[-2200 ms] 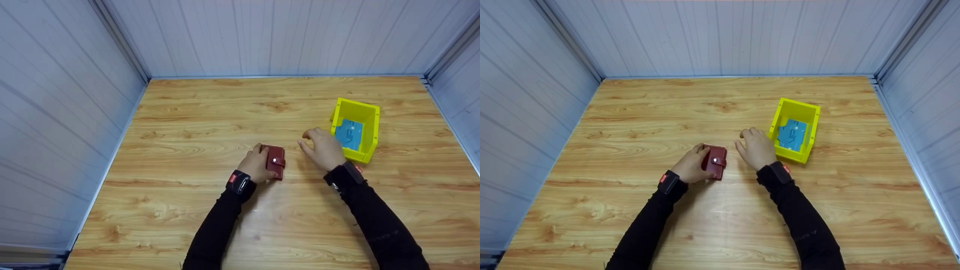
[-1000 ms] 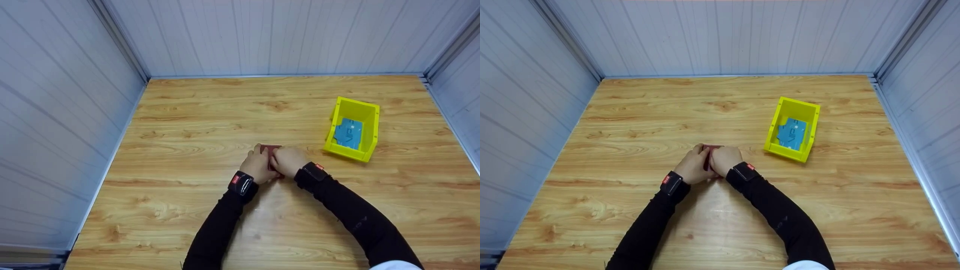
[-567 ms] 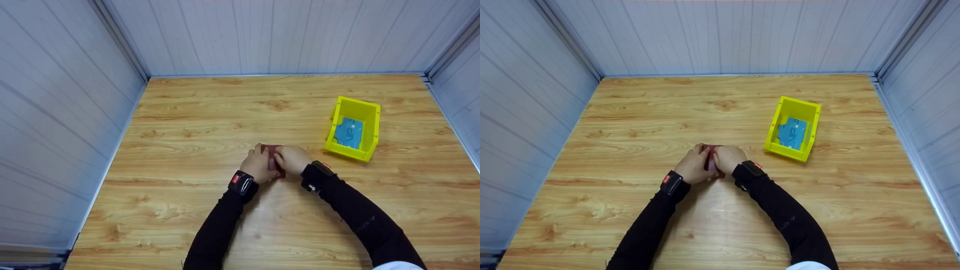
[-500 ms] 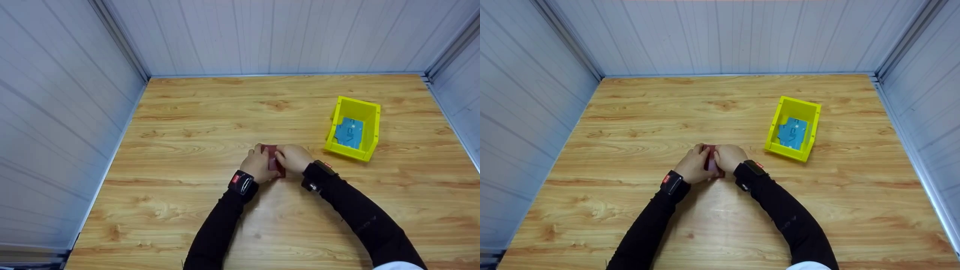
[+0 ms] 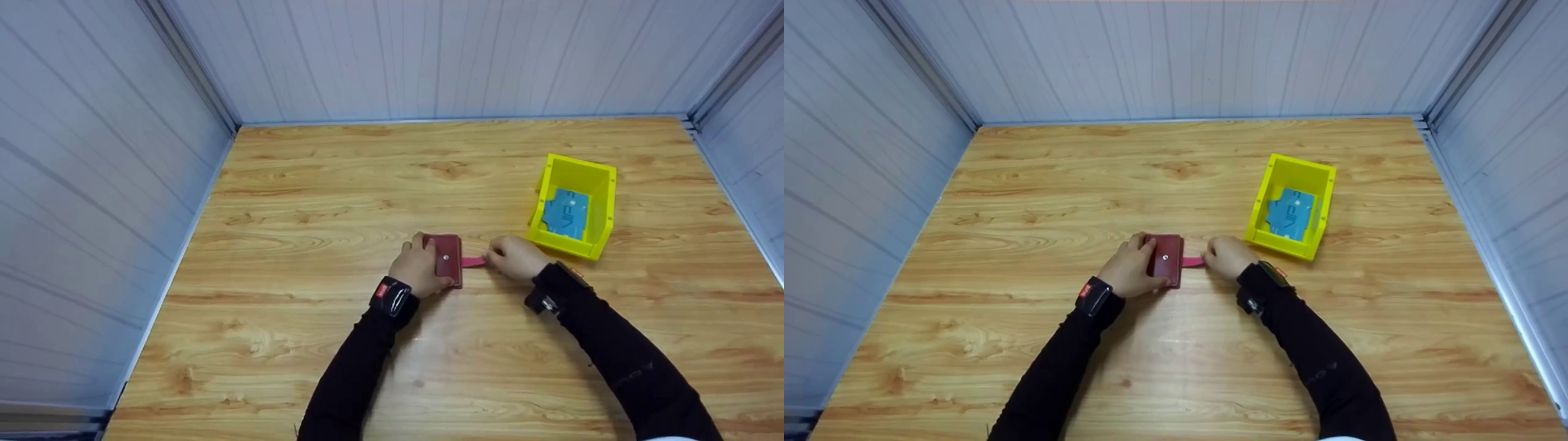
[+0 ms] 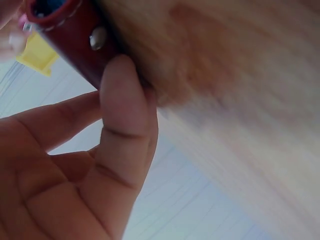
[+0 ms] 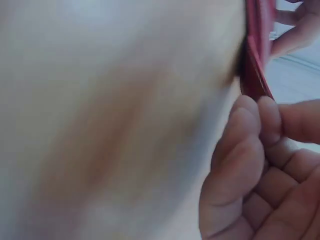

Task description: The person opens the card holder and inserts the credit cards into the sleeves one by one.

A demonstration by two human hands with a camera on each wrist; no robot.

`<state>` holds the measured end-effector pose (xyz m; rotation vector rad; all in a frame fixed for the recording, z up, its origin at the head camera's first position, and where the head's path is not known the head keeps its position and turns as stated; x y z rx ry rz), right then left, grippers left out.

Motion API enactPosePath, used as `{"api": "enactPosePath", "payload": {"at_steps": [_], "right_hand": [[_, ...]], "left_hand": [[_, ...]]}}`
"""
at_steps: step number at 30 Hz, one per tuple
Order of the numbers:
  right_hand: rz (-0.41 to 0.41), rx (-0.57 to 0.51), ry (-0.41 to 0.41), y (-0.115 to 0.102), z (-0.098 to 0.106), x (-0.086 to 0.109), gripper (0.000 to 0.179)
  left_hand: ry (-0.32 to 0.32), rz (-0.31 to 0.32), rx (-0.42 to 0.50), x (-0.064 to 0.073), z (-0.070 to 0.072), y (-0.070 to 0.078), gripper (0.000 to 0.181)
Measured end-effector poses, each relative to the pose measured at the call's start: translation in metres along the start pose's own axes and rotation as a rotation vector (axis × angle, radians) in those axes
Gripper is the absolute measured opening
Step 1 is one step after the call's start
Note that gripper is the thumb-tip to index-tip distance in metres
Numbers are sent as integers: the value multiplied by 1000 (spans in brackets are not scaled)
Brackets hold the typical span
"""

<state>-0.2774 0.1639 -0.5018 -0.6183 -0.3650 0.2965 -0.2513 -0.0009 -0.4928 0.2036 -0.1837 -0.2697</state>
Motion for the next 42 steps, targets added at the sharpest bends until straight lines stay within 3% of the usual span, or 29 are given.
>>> {"api": "enactPosePath", "payload": {"at_steps": [10,13,19,27,35,42], "right_hand": [[-43,29,39,8,1,2,22],[-20,10,49,6,1,2,17],[31,19,47,1,-1,0,10],[31,36,39,0,-3,2,7],[40,43,44,-2,-2,3,7],[35,50,34,-1,-1,4,7]], "left_hand": [[24,-13,-39,1,4,4,91],[28,-66,-52,1,4,13,90],[7,-249,-159,0,-4,41,72],[-40,-250,-204,-3,-13,45,57],[64,-265,-175,7,11,41,50],[179,-207,-160,20,43,23,51]]}}
Point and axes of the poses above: each hand's wrist, its own x-axis away from the middle knuckle, its own z-axis out of the back of the hand, y = z × x, the point moved 9 cm from there along -x, towards the middle knuckle, and after that the axes turned 5 degrees about -x, right-handed, at the moved point
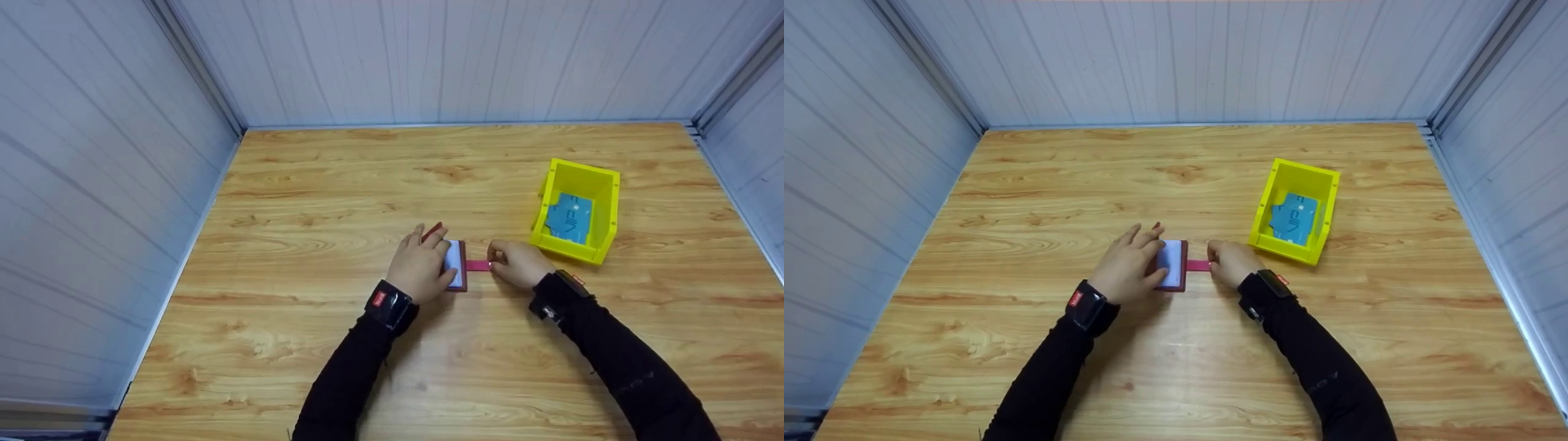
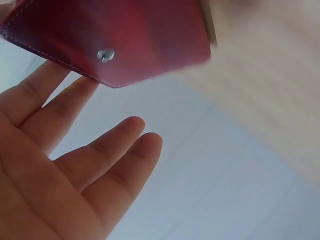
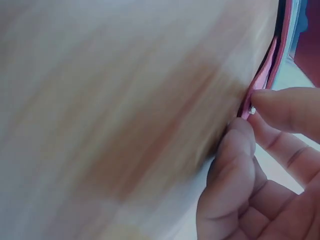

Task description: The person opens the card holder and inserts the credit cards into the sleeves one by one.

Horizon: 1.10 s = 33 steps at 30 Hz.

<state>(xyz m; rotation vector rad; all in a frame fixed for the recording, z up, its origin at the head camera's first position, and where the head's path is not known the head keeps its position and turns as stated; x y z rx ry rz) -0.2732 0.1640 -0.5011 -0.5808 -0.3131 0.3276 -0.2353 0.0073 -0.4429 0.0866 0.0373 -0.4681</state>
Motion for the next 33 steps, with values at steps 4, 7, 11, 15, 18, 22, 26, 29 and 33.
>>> {"api": "enactPosePath", "payload": {"at_steps": [4,7,11,15,18,22,26,29,33], "right_hand": [[-5,20,0,2,2,2,7],[-6,22,0,5,3,3,7],[-25,18,-4,10,4,5,7],[-67,14,-15,14,4,6,7],[-87,6,-25,16,3,7,7],[-89,0,-28,17,3,8,7],[-83,-4,-16,16,4,9,7],[-84,-9,-7,16,5,9,7],[-86,-12,-1,17,5,8,8]], "left_hand": [[65,59,16,7,12,-17,48],[114,109,34,11,16,-30,44],[129,169,44,13,11,-45,41],[60,209,46,11,-4,-53,39],[23,214,50,10,-14,-56,37],[1,199,94,10,-23,-56,33],[2,186,151,9,-29,-55,30],[5,180,164,8,-32,-55,31],[-6,178,158,8,-35,-55,34]]}}
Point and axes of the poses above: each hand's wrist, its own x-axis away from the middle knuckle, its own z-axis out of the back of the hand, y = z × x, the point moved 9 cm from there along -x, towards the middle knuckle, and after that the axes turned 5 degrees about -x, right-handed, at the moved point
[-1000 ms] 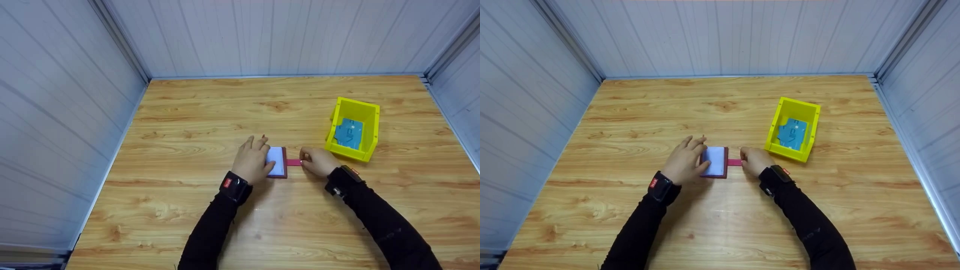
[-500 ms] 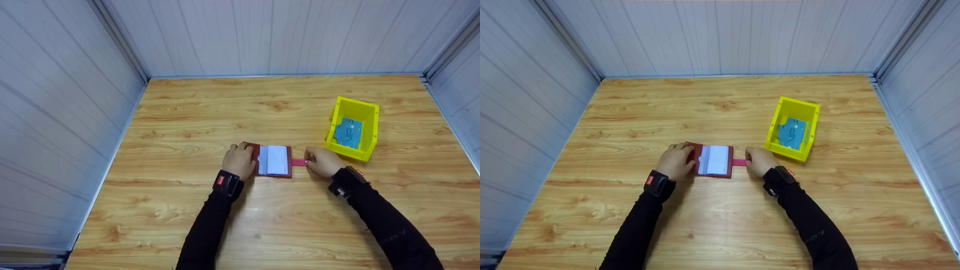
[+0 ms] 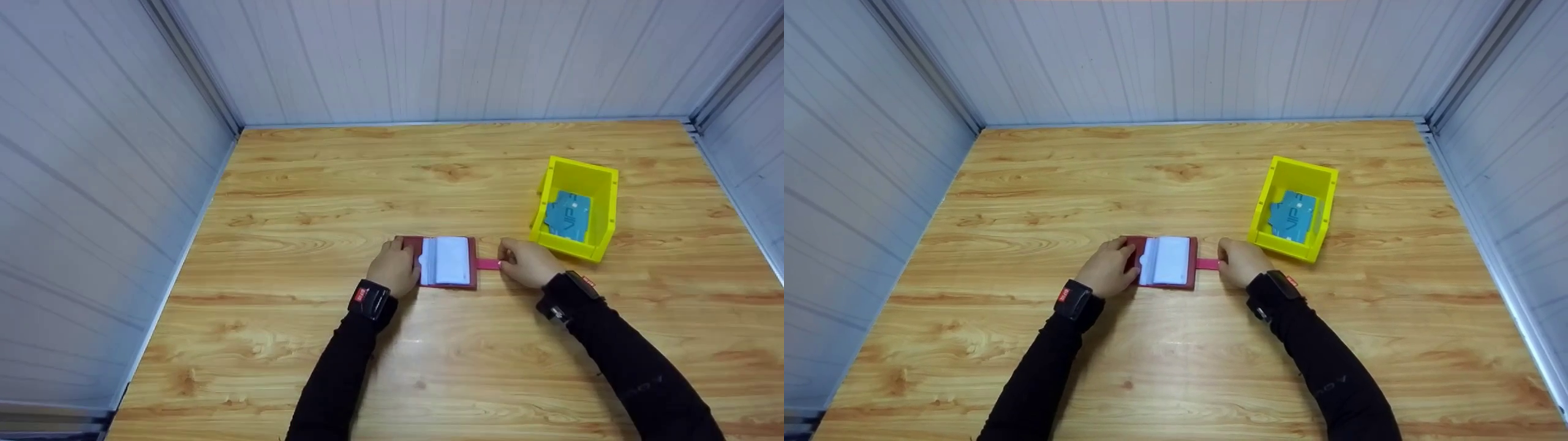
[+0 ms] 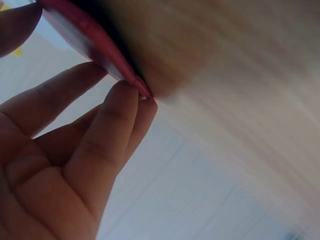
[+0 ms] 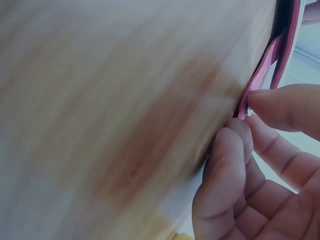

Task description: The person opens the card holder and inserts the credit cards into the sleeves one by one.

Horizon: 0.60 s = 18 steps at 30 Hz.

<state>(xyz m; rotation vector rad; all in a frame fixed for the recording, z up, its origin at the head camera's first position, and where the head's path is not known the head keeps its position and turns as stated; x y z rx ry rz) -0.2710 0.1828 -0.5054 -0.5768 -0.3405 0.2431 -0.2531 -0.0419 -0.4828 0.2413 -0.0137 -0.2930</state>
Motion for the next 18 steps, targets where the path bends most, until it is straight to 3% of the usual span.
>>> {"api": "enactPosePath", "payload": {"at_steps": [8,15,18], "right_hand": [[-43,-27,18,2,17,7,17],[17,-13,174,-7,73,20,25],[6,-19,226,-7,100,24,28]], "left_hand": [[-11,-20,-5,0,-1,3,37],[-42,-14,-17,-1,-4,3,38],[-51,-12,-15,-2,-4,3,39]]}}
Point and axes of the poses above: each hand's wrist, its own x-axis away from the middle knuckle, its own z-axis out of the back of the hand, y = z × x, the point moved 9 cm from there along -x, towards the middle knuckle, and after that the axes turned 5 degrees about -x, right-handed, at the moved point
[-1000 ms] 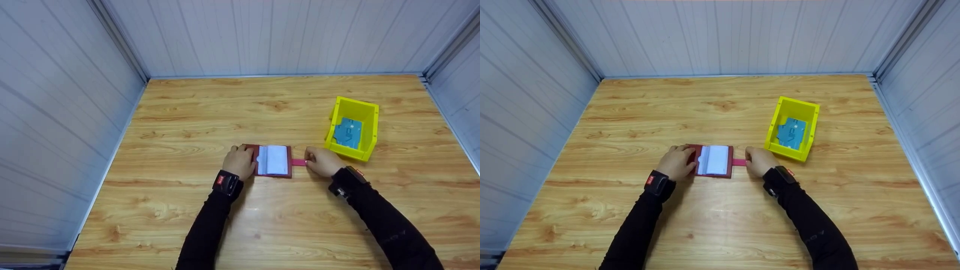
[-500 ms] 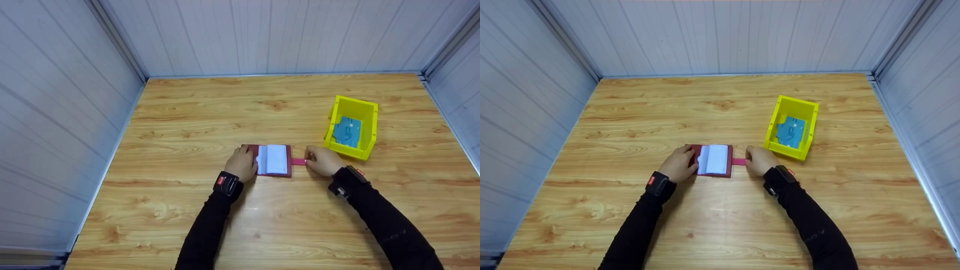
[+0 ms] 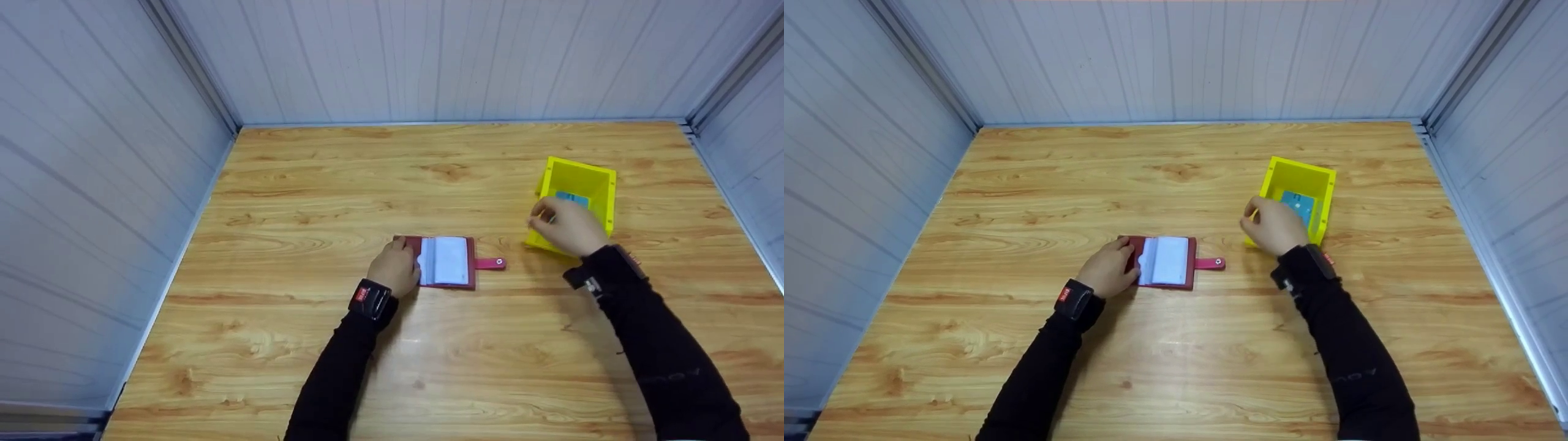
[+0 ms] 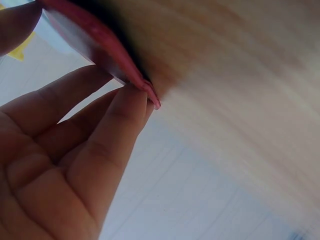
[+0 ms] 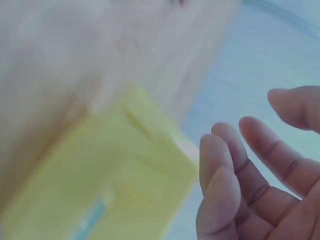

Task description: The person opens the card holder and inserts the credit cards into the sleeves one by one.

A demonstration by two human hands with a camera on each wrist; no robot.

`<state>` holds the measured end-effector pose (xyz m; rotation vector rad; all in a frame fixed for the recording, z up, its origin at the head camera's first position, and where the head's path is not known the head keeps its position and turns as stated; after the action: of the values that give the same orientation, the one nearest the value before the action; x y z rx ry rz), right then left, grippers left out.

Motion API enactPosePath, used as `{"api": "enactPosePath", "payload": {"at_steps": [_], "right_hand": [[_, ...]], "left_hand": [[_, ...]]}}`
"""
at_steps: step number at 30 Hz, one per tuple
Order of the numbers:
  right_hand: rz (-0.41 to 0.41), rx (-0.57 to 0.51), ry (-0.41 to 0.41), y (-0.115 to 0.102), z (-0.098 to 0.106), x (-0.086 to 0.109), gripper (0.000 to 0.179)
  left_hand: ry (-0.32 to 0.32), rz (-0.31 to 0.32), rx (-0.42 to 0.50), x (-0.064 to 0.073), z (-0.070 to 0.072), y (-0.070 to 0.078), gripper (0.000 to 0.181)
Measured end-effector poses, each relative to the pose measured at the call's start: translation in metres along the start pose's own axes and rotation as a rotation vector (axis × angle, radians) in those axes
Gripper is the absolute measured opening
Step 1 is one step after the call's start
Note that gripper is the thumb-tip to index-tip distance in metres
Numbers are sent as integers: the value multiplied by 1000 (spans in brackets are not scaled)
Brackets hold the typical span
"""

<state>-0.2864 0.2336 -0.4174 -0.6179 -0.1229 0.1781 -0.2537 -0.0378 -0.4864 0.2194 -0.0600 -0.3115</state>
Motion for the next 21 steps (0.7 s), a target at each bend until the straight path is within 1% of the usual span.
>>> {"api": "enactPosePath", "payload": {"at_steps": [2,4,8,12,17,20,21], "right_hand": [[-25,8,32,3,15,-3,31],[-59,17,47,8,26,-7,34],[-121,48,33,21,36,-18,41],[-172,74,-19,36,36,-32,49],[-233,118,-97,52,29,-43,58],[-273,136,-138,60,24,-46,60],[-289,138,-148,61,23,-46,57]], "left_hand": [[-4,1,1,0,0,0,40],[-8,4,1,0,-1,0,41],[-14,9,6,0,-1,0,41],[5,-10,-8,1,1,1,38],[27,-21,-12,1,3,3,37],[33,-20,-11,2,3,3,38],[37,-20,-12,2,3,3,38]]}}
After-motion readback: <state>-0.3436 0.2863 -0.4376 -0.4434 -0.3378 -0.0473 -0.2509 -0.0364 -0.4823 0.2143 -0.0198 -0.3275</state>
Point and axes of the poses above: each hand's wrist, its own x-axis away from the middle knuckle, its own z-axis out of the back of the hand, y = z × x, the point moved 9 cm from there along -x, towards the middle knuckle, and after that the axes turned 5 degrees about -x, right-handed, at the moved point
